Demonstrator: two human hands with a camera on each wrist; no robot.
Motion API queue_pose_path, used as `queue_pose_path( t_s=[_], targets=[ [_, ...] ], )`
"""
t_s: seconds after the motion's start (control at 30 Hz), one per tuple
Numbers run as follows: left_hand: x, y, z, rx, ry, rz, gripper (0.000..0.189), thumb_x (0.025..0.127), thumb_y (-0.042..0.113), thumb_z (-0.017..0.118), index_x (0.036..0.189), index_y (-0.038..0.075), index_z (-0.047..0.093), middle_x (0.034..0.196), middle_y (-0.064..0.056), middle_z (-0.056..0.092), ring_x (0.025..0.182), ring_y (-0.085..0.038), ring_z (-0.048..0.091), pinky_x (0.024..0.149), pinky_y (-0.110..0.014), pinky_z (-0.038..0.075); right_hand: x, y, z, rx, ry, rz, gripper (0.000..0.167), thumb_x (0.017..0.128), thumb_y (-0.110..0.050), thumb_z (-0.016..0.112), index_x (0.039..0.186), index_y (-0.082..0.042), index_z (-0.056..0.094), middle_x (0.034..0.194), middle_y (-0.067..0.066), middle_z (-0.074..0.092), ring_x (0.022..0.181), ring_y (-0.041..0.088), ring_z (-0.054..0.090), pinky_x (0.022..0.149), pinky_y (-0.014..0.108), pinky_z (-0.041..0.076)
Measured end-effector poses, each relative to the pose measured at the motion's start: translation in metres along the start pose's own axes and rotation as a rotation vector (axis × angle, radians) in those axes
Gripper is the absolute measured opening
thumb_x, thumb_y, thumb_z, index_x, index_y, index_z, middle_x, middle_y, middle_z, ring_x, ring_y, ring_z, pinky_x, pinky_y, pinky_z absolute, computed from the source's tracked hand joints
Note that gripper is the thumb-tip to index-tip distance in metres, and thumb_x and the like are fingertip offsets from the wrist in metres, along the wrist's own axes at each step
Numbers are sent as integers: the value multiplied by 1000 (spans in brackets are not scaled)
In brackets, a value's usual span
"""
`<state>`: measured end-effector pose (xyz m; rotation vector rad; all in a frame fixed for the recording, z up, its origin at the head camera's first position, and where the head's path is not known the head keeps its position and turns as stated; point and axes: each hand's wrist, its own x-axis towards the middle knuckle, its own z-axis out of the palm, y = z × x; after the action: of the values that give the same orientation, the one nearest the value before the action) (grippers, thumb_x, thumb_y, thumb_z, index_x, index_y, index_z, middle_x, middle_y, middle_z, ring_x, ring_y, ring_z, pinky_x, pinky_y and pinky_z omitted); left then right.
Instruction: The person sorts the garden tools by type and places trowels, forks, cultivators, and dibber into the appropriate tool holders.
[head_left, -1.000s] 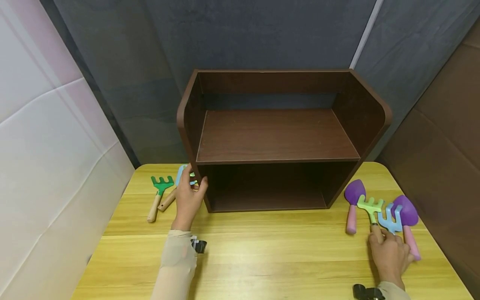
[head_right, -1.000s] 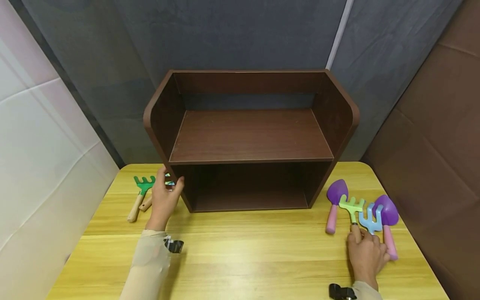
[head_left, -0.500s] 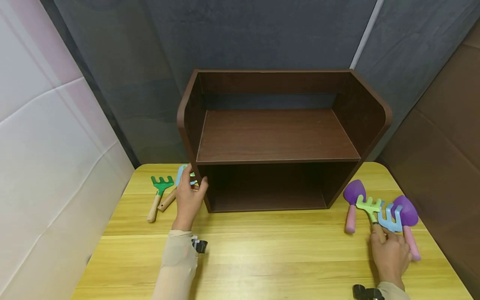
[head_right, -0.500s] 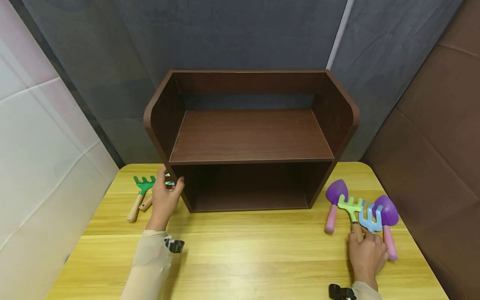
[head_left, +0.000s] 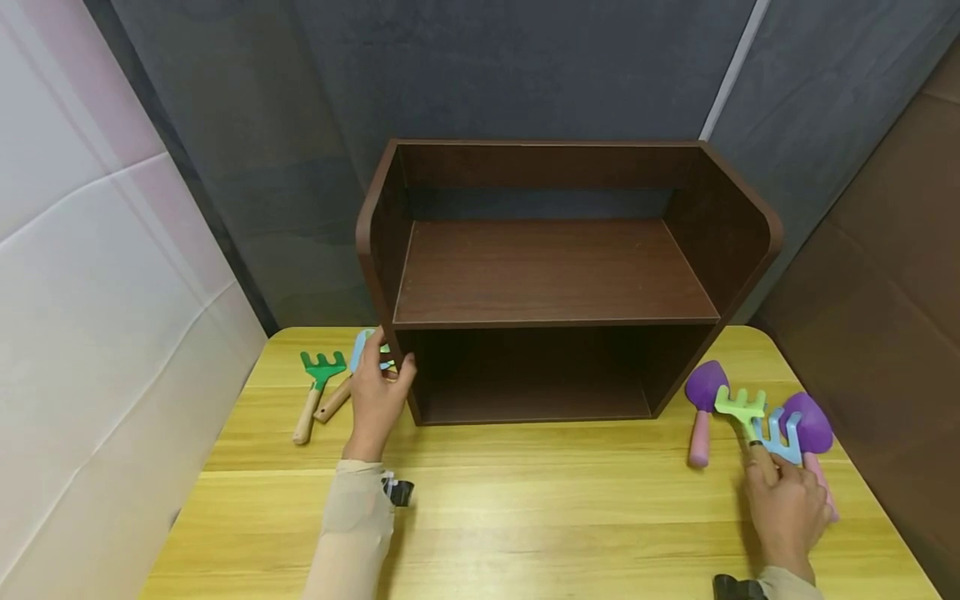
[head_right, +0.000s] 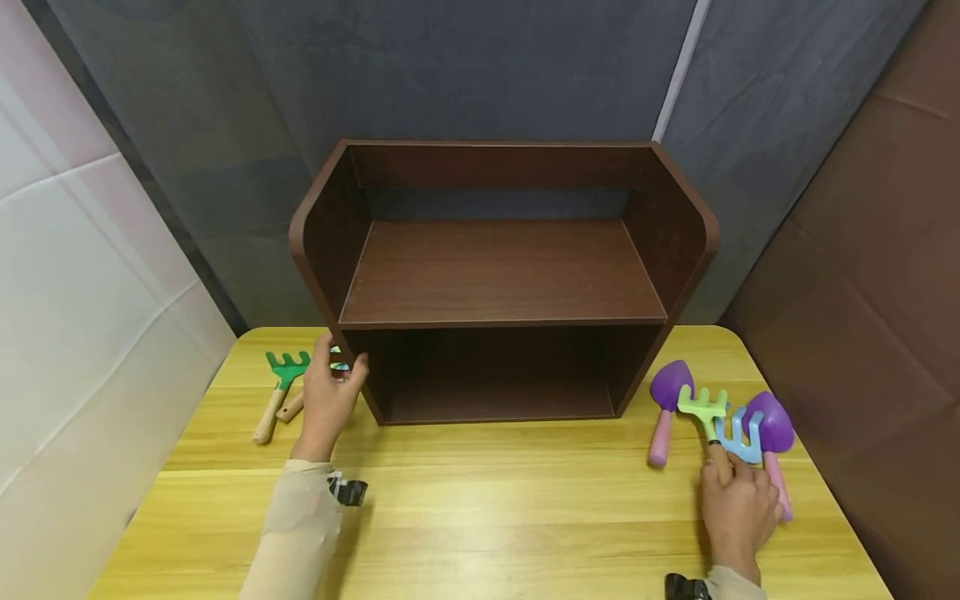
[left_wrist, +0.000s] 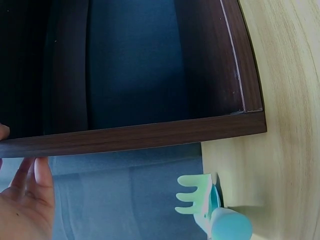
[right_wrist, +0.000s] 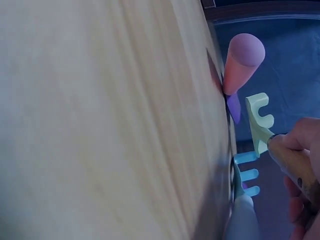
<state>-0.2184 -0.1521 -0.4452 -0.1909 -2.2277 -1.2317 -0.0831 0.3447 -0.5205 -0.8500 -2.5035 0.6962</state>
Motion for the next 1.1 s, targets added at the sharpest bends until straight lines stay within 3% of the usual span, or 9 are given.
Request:
queue_pose_path(
  t_s=[0.37,0.6,0.93,1.1],
  targets=[
    [2,2,0,10,-4,-5,50,88,9,64,136,5,48,118,-19,60,89,-29,66,64,-22,50,1,-10,-8,47,66,-1,43,89,-26,53,118,5,63,121,34,54,105,52,46,86,58,29],
    [2,1,1,3,-4,-13,50,89,10,63,136,6,48,119,-18,60,90,-30,66,64,-14,46,5,-19,-14,74,147,-35,40,87,-22,57,114,6,65,112,33,58,99,51,49,77,57,29],
    [3,0,2,7,-3,-9,51,89,11,64,137,6,48,118,-18,59,90,-29,66,64,-21,49,9,-34,-30,81,134,-30,43,88,-25,58,118,5,63,100,31,55,92,47,48,72,49,26],
    [3,-1,3,11,3,-4,51,88,10,64,136,5,48,118,-18,60,89,-29,66,64,-20,49,12,-41,-36,93,133,-36,44,88,-25,58,119,5,63,104,30,56,98,47,49,80,53,28]
  ],
)
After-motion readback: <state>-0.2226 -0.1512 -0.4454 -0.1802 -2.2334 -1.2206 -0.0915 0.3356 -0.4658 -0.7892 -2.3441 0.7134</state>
